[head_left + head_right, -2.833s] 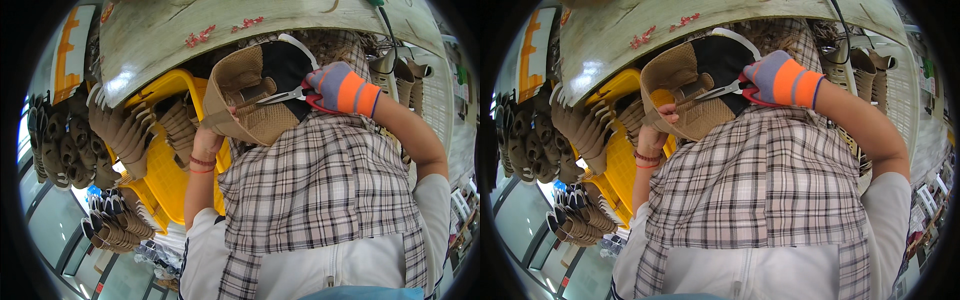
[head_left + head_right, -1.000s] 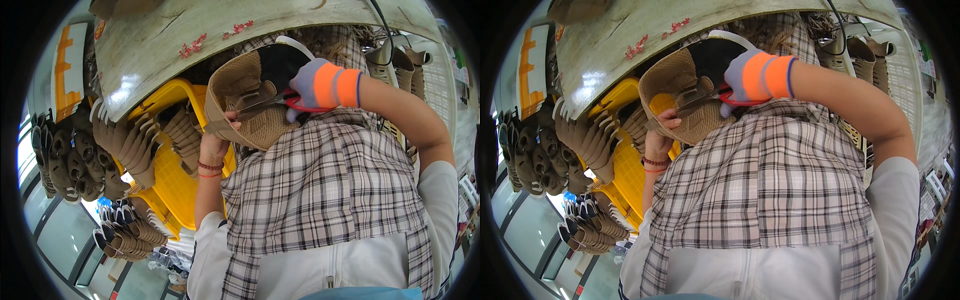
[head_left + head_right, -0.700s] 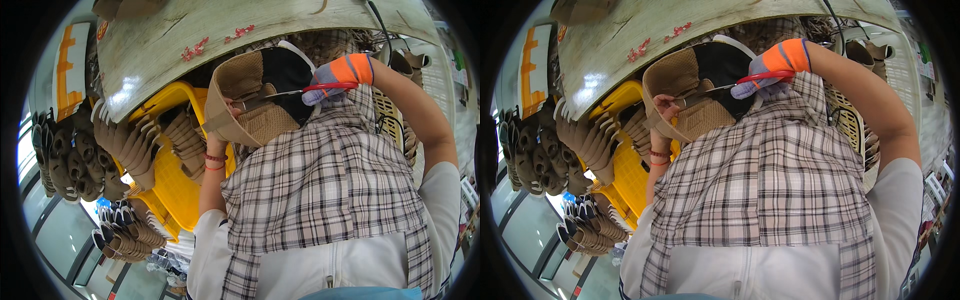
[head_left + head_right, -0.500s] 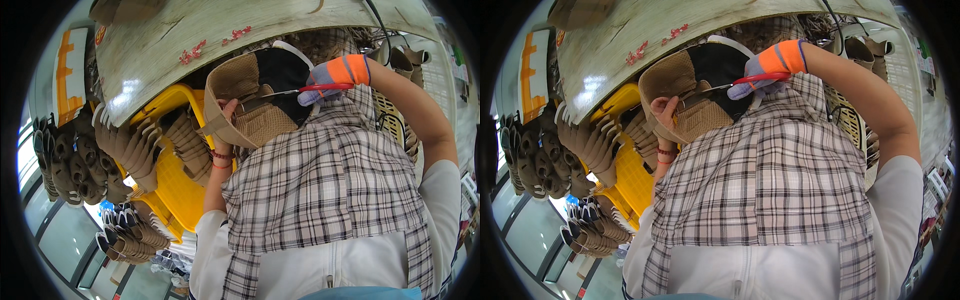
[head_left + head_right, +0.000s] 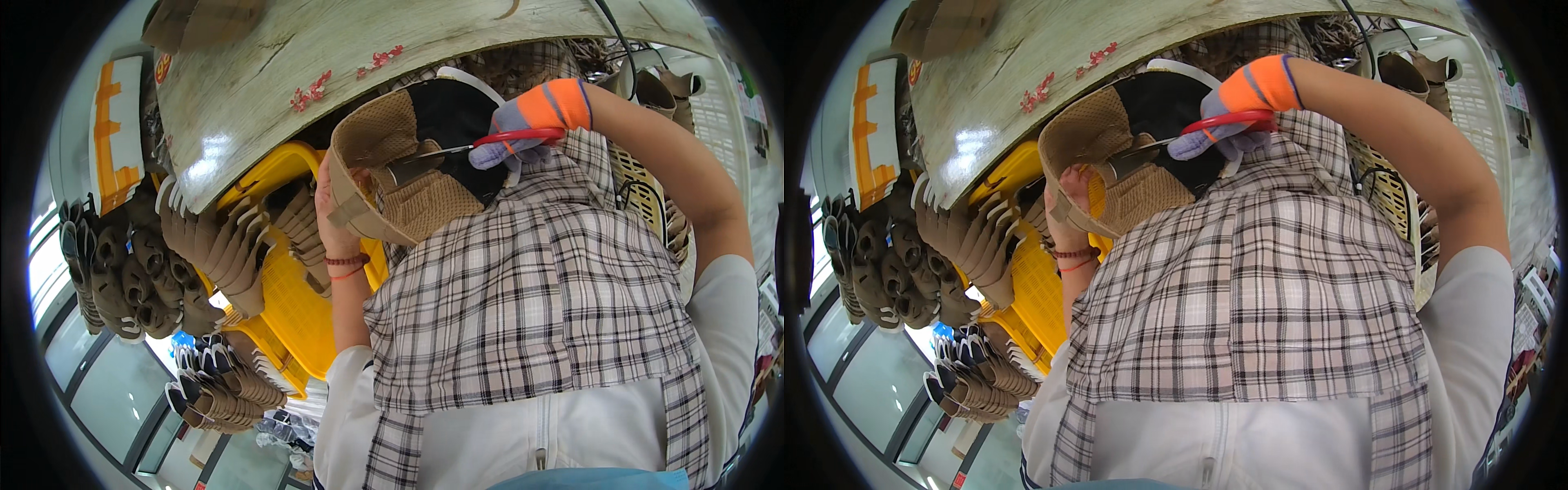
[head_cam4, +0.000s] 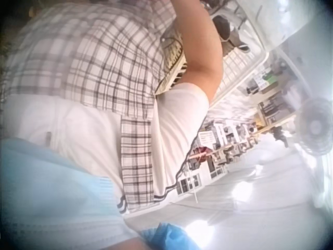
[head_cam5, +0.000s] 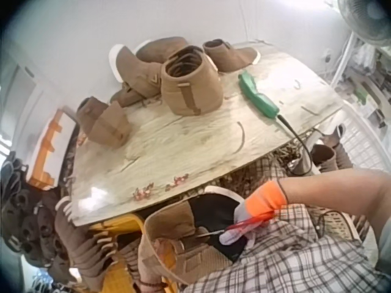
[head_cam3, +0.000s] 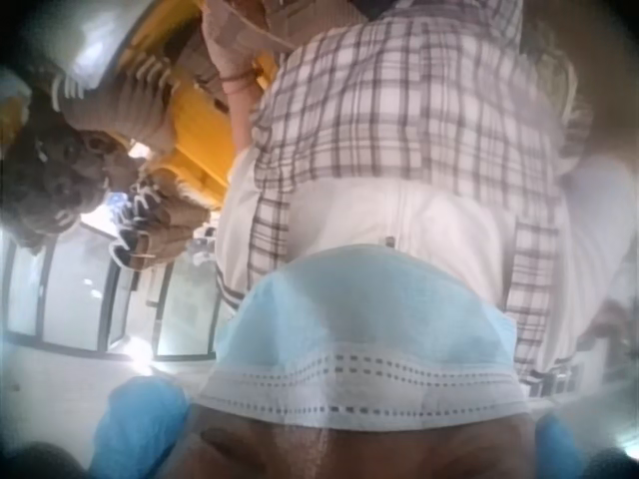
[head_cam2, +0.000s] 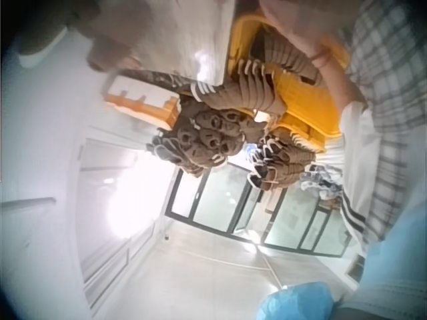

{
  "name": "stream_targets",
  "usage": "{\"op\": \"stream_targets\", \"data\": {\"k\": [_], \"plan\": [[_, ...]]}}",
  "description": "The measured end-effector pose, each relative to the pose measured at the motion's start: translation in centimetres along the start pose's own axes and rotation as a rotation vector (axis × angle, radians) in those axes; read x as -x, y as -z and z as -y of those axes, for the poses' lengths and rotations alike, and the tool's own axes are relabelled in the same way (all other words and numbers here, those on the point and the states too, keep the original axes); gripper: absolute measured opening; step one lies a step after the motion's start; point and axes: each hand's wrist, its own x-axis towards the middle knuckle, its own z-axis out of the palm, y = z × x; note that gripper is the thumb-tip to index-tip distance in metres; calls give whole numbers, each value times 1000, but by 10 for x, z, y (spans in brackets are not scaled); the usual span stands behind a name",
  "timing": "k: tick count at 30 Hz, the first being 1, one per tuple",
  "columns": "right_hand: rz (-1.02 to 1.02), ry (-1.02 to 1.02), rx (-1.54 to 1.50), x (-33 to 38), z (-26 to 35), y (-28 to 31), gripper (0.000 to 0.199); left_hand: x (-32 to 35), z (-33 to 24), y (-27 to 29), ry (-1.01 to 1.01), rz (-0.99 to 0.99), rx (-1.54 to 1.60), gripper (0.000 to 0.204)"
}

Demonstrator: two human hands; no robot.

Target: The person uses a green rotary tool to trim the edges of a brown slip-on shoe, then switches to red-handled scissors to trim the interior lining. The person handles multiple shoes on a workbench, moving them between a table and a white basket.

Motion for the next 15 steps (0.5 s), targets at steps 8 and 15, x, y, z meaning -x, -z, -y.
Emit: {"op": "stream_targets", "data": {"k": [8,15], "plan": [[50,-7,64,-14,33,16,60,-26,16,22,19,-148,67,45],[115,-15,29,-19,25,17,55,-34,7,-5,14,-53,-35,45]]}}
